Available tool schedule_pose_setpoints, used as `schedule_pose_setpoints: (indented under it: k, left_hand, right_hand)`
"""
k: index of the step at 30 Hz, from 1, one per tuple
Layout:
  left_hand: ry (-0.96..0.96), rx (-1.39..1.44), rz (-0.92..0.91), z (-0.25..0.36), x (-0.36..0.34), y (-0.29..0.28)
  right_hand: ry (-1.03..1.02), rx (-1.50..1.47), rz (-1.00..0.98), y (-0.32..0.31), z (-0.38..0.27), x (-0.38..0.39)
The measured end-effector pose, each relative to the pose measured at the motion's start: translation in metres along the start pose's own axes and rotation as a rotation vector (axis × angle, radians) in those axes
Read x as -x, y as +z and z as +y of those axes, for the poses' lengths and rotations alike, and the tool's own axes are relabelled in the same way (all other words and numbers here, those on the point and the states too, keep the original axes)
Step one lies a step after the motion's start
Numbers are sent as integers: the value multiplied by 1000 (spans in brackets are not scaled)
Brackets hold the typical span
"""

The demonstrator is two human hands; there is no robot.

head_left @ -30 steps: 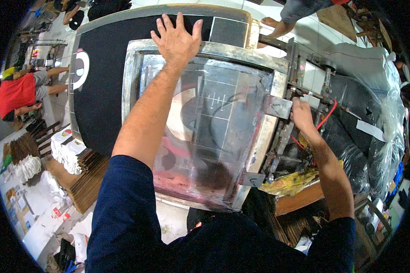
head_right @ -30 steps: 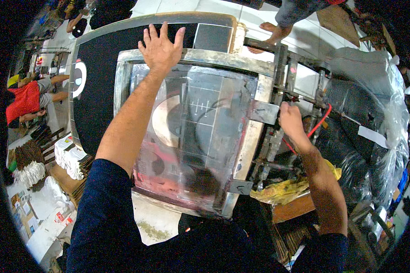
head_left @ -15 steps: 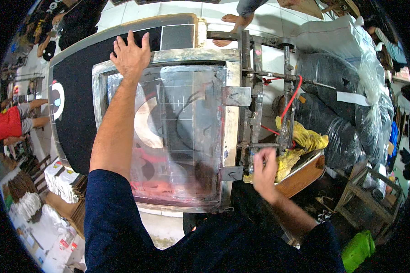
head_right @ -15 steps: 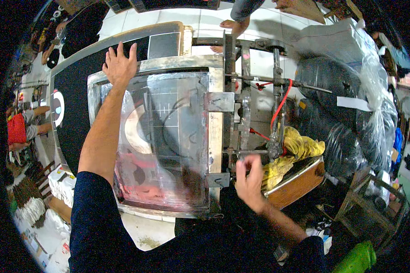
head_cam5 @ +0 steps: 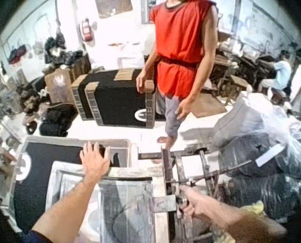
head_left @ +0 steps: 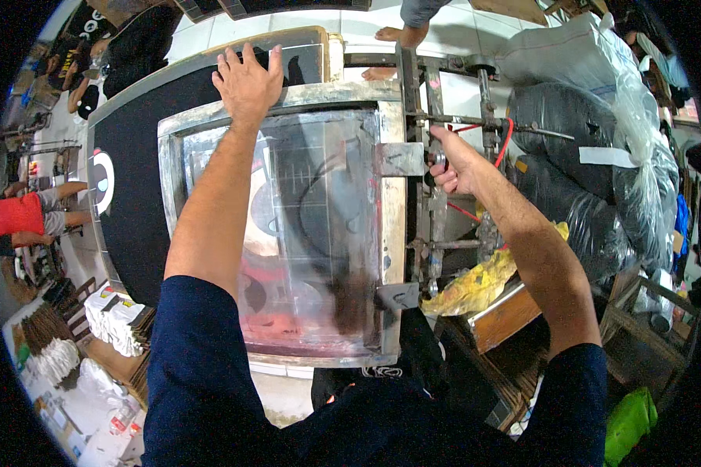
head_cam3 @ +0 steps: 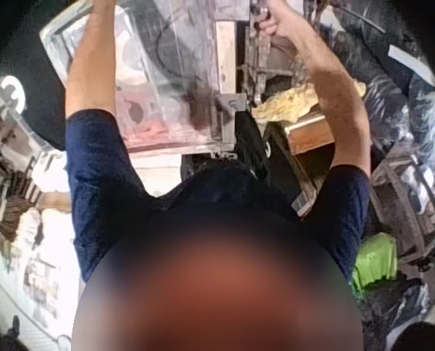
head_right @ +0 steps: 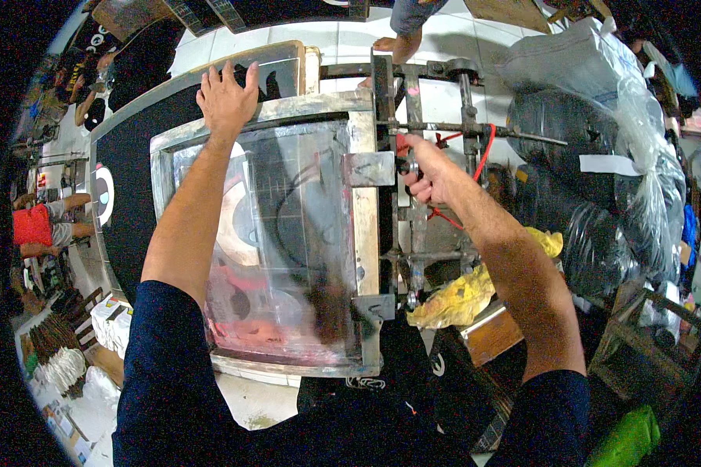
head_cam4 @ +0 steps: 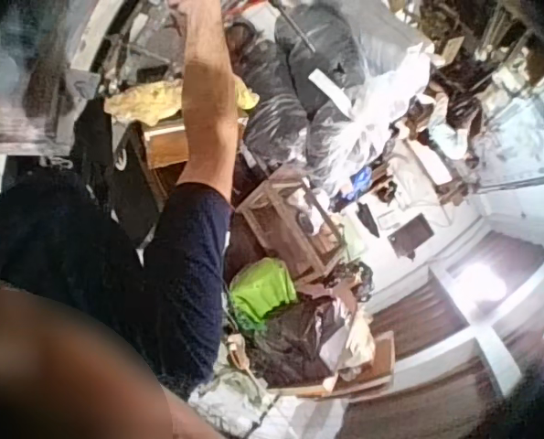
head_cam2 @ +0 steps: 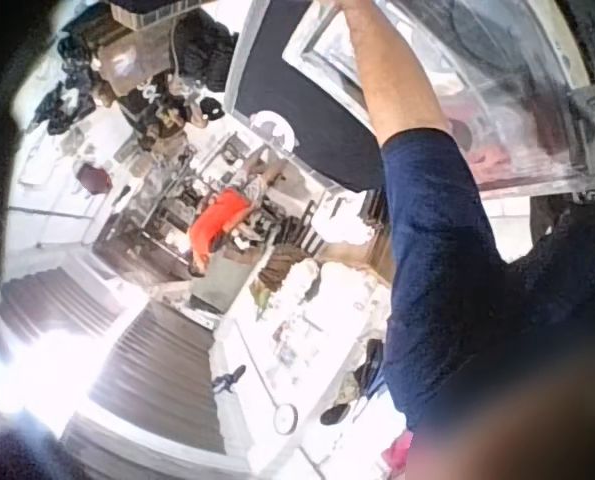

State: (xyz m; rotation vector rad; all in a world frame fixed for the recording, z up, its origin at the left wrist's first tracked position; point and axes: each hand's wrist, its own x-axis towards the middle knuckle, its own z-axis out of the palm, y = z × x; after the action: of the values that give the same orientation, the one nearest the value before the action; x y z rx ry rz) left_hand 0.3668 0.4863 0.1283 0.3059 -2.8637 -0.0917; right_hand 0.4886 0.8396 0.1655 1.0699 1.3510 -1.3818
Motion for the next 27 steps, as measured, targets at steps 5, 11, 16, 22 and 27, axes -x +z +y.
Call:
schedule_pose_setpoints:
  k: [5, 11, 16, 22, 27]
  left_hand:
    - [2, 20, -26, 2, 2, -3]
    - [-9, 6, -46, 5, 2, -10]
    - [-29, -2, -76, 7, 2, -13]
    - [-34, -18, -77, 7, 2, -9]
    - [-27, -52, -35, 8, 2, -10]
  right_hand:
    - [-367, 416, 276, 6, 22, -21]
    - [-1380, 787, 545, 3, 45, -20]
    - [-675, 456, 138, -10, 27, -1]
    - [-964, 743, 191, -11, 38, -6]
    - [-1281, 1001, 213, -22, 50, 4]
